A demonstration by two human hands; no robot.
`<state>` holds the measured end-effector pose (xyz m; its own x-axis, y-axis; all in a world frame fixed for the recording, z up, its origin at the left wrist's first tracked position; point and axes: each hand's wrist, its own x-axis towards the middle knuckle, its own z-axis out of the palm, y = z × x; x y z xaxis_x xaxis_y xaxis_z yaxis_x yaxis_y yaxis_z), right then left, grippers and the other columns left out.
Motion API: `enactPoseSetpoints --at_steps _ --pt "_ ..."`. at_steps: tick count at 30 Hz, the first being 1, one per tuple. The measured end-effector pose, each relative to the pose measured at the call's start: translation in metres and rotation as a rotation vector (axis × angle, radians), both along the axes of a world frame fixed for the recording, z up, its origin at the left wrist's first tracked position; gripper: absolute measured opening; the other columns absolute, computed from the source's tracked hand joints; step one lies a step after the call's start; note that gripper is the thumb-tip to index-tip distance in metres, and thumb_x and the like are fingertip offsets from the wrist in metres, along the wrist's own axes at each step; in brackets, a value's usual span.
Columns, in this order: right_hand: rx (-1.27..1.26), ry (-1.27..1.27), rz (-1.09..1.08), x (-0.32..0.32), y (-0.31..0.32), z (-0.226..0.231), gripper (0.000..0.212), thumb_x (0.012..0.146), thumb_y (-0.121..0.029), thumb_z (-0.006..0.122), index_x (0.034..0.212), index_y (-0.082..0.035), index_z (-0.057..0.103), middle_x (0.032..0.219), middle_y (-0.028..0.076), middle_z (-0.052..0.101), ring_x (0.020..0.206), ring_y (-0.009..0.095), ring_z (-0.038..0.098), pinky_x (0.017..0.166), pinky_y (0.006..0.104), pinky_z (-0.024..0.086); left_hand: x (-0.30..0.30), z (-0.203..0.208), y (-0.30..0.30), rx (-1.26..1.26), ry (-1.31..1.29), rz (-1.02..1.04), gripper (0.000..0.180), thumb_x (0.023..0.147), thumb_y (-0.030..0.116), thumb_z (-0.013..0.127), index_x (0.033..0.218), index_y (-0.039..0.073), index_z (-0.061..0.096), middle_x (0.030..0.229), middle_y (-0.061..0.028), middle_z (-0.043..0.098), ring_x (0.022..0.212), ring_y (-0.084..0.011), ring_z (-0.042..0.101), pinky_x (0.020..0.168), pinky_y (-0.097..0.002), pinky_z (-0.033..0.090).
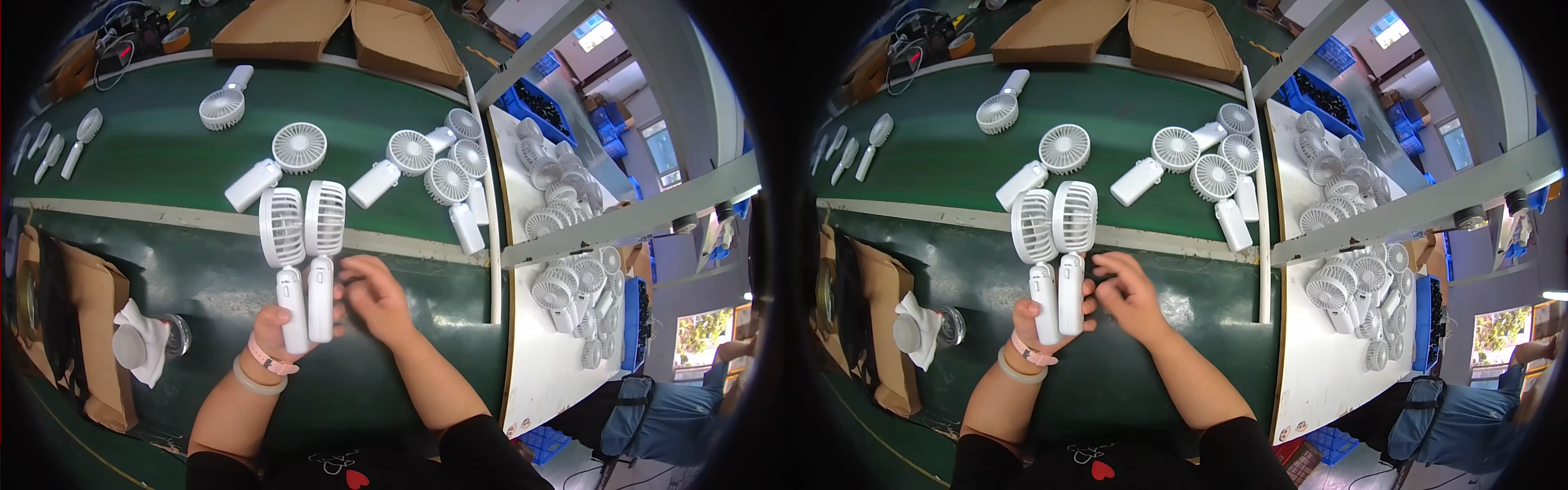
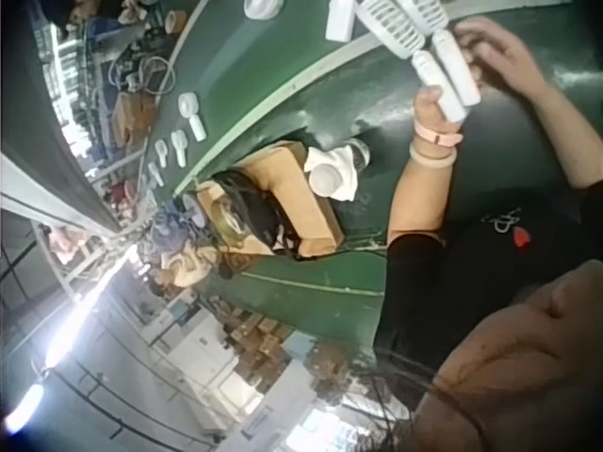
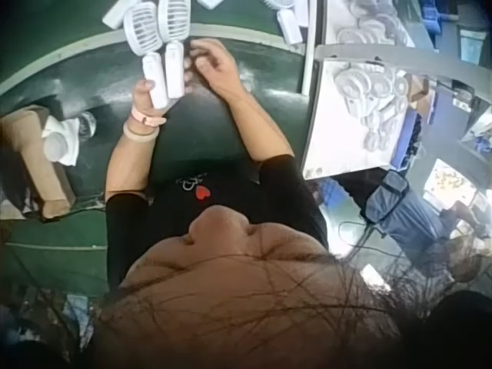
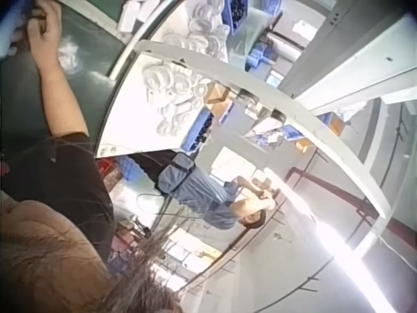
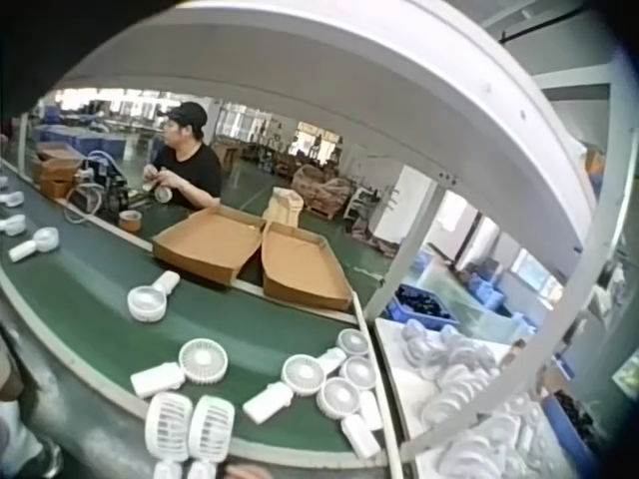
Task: Testing the operation of battery-powered handheld fans and placing them on an assembly line.
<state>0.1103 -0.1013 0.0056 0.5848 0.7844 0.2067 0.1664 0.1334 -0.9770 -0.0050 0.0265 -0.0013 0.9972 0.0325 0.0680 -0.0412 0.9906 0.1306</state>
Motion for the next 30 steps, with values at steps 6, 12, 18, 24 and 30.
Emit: enactPoseSetpoints --at_steps 6,12,18,24,30 --pt "-0.219 -0.022 -0.159 0.033 0.044 -0.005 0.028 0.079 0.003 0.054 0.107 -0.002 0.053 0.099 0.01 0.058 0.08 0.016 0.059 0.072 0.0269 0.047 -0.002 0.006 0.003 0.021 -0.07 -0.041 0.084 0.063 0.021 0.07 0.133 0.01 0.026 0.109 -0.0112 0.048 0.096 -0.0253 0.051 0.08 -0.0419 0.048" --pt "-0.55 -0.868 -0.114 0.044 0.124 0.001 0.047 0.082 -0.023 0.057 0.126 -0.013 0.046 0.118 0.022 0.045 0.103 0.035 0.052 0.088 0.0374 0.044 -0.006 0.004 0.0 0.141 -0.161 -0.142 0.076 0.063 0.013 0.074 0.127 0.003 0.033 0.11 -0.0142 0.048 0.104 -0.0286 0.052 0.086 -0.0494 0.047" --pt "-0.579 -0.974 -0.373 0.057 0.178 0.008 0.041 0.073 -0.036 0.065 0.103 -0.009 0.058 0.115 0.019 0.044 0.098 0.035 0.05 0.078 0.0429 0.047 -0.009 0.005 -0.001 0.266 -0.077 -0.159 0.073 0.061 0.008 0.075 0.124 0.007 0.038 0.106 -0.0108 0.048 0.103 -0.0247 0.052 0.088 -0.0504 0.047" --pt "-0.883 -0.696 -0.468 0.096 0.159 0.013 0.053 0.067 -0.029 0.07 0.105 0.001 0.046 0.099 0.022 0.056 0.092 0.038 0.057 0.077 0.0429 0.048 -0.005 -0.004 0.003 0.278 -0.092 -0.158 0.075 0.06 0.006 0.073 0.125 0.009 0.036 0.108 -0.0103 0.047 0.105 -0.0248 0.051 0.093 -0.0533 0.042" --pt "-0.785 -0.82 -0.255 0.09 0.09 0.001 0.048 0.071 -0.019 0.065 0.108 0.006 0.047 0.092 0.023 0.058 0.086 0.037 0.059 0.073 0.0423 0.048 -0.005 0.009 0.001 0.24 -0.05 -0.086 0.068 0.058 0.01 0.074 0.118 0.002 0.043 0.104 -0.0116 0.052 0.098 -0.0252 0.056 0.086 -0.0485 0.047"
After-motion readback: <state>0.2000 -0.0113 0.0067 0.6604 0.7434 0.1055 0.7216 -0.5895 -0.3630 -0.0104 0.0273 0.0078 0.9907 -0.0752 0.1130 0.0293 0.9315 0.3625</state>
